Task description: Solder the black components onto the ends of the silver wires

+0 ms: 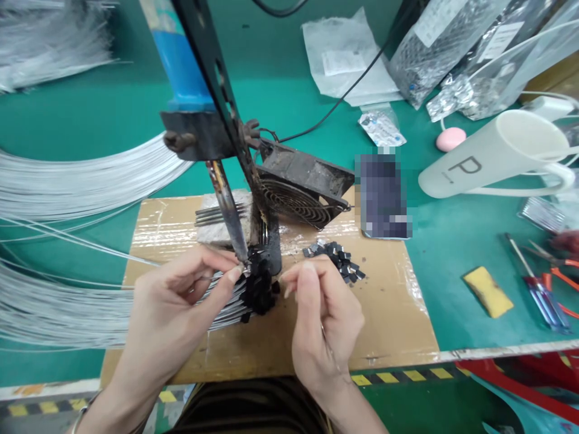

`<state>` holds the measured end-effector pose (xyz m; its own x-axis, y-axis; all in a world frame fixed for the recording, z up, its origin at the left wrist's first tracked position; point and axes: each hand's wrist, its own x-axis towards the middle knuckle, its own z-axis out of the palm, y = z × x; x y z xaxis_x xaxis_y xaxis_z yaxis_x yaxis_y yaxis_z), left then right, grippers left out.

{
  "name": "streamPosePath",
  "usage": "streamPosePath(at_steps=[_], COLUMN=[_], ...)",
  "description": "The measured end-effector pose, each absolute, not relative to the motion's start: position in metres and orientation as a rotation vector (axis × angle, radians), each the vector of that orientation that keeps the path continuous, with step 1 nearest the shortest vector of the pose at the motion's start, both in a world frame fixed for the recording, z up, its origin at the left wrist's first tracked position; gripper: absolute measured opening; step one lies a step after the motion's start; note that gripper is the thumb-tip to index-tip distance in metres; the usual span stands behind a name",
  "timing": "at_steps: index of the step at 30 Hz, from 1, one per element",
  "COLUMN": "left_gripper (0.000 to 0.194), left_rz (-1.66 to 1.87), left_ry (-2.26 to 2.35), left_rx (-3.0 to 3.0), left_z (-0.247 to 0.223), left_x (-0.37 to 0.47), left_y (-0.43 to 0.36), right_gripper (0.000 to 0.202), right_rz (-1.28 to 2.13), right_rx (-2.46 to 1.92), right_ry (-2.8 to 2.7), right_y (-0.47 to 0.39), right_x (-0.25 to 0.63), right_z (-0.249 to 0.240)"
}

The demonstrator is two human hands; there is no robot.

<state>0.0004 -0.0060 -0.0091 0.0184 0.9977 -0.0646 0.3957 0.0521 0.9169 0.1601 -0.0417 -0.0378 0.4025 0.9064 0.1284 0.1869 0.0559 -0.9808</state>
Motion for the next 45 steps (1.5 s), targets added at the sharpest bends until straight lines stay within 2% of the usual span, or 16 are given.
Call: streamPosePath(at_steps=[1,3,8,11,13,19,26,45], left_gripper=[0.014,0.015,0.016,0.015,0.014,0.013,0.012,0.014], left_rz=[0.916,0.911,0.940,0.910,0.889,0.874,0.890,0.925], left_ry=[1.503,1.498,1.486,1.507,1.517,1.515,1.512,1.471], left_rx=[1.481,1.504,1.538,1.526,1.519,1.478,1.465,1.375], left_z=[-0.009,-0.009,-0.010,-0.008,-0.007,-0.005,-0.008,-0.006], left_x=[0.000,0.000,0.002,0.002,0.002,0.003,0.000,-0.002], left_y=[-0.007,-0.007,-0.007,-0.006,-0.006,-0.006,-0.008,-0.010], right_gripper=[0.036,0.035,0.010,0.027,0.031,0.018,0.020,0.019], right_rz=[0.803,0.918,0.946,0.946,0.954,0.969,1.077,1.036], right_rx=[-1.370,-1.276,-1.302,-1.362,-1.381,-1.314,-1.250,-1.236], right_ry=[-1.039,-1.014,-1.015,-1.092,-1.183,-1.224,-1.119,-1.110], right_y=[-0.042,-0.043,-0.045,-0.046,-0.047,-0.049,-0.048,-0.048], right_x=[0.162,0.163,0.162,0.163,0.165,0.166,0.159,0.157], right_z=[-0.038,-0.039,-0.042,-0.040,-0.038,-0.034,-0.029,-0.028])
